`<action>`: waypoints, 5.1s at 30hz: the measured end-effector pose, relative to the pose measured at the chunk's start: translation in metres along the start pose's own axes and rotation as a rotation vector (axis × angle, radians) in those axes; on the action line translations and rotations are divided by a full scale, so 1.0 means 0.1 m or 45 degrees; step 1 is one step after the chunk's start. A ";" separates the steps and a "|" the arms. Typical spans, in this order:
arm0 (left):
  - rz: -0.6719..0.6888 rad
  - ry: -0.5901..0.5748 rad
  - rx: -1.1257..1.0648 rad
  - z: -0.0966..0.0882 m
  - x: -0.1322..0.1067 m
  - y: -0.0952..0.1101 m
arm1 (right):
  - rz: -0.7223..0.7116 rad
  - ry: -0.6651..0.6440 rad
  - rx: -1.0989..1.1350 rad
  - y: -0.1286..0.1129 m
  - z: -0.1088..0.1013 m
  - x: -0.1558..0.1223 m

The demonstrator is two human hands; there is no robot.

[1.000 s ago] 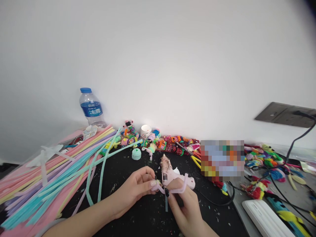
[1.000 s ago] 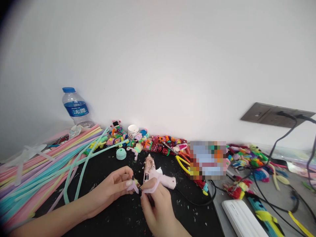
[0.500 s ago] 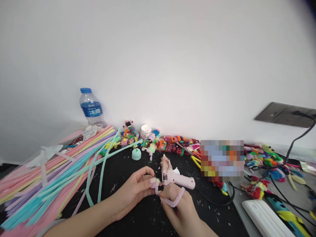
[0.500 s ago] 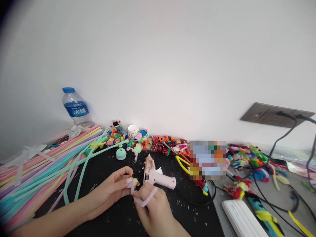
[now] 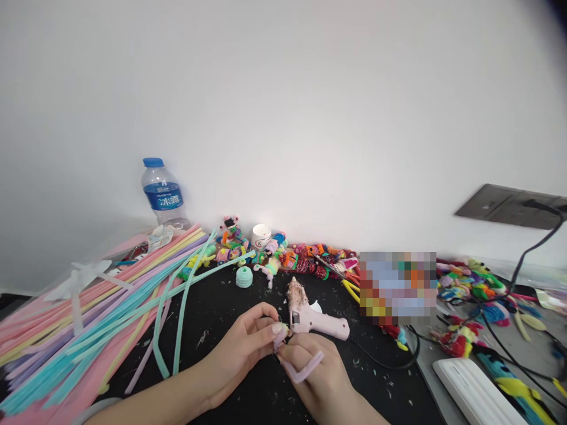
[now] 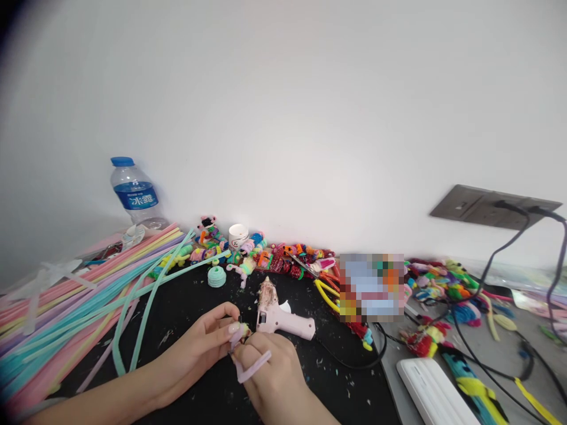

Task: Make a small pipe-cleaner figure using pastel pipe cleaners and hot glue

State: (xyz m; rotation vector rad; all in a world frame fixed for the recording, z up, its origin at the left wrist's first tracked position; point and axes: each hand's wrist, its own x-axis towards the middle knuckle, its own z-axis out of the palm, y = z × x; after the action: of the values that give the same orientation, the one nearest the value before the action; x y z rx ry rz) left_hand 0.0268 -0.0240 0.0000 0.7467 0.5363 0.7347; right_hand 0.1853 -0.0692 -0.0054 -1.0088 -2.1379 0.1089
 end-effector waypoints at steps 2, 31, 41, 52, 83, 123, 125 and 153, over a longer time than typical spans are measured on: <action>0.005 -0.008 0.004 0.01 0.00 -0.01 | -0.020 -0.005 -0.029 0.00 0.00 0.01; -0.026 -0.141 0.296 -0.09 0.04 0.05 | 0.539 0.109 0.356 0.02 -0.08 0.00; -0.229 -0.178 0.129 -0.08 0.00 0.10 | 0.779 0.078 0.716 -0.01 -0.06 0.03; -0.417 -0.278 -0.052 -0.12 0.01 0.10 | 0.858 0.075 0.959 0.00 -0.04 0.01; -0.148 -0.160 0.233 -0.07 0.02 0.08 | 0.796 -0.041 0.757 -0.01 -0.04 -0.03; -0.165 -0.231 0.276 -0.10 0.02 0.08 | 0.985 0.029 0.959 0.05 -0.10 0.06; -0.119 -0.160 0.204 -0.11 0.03 0.10 | 0.869 0.102 0.569 0.11 -0.16 0.05; 0.151 0.150 0.145 -0.31 0.14 0.31 | 0.895 0.088 0.296 0.34 -0.26 0.04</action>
State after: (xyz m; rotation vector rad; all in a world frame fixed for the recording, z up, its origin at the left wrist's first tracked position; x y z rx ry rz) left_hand 0.0029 0.0152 0.0022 0.8499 0.6486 0.8680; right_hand 0.2228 -0.0488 0.0032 -1.5444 -1.5756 0.6326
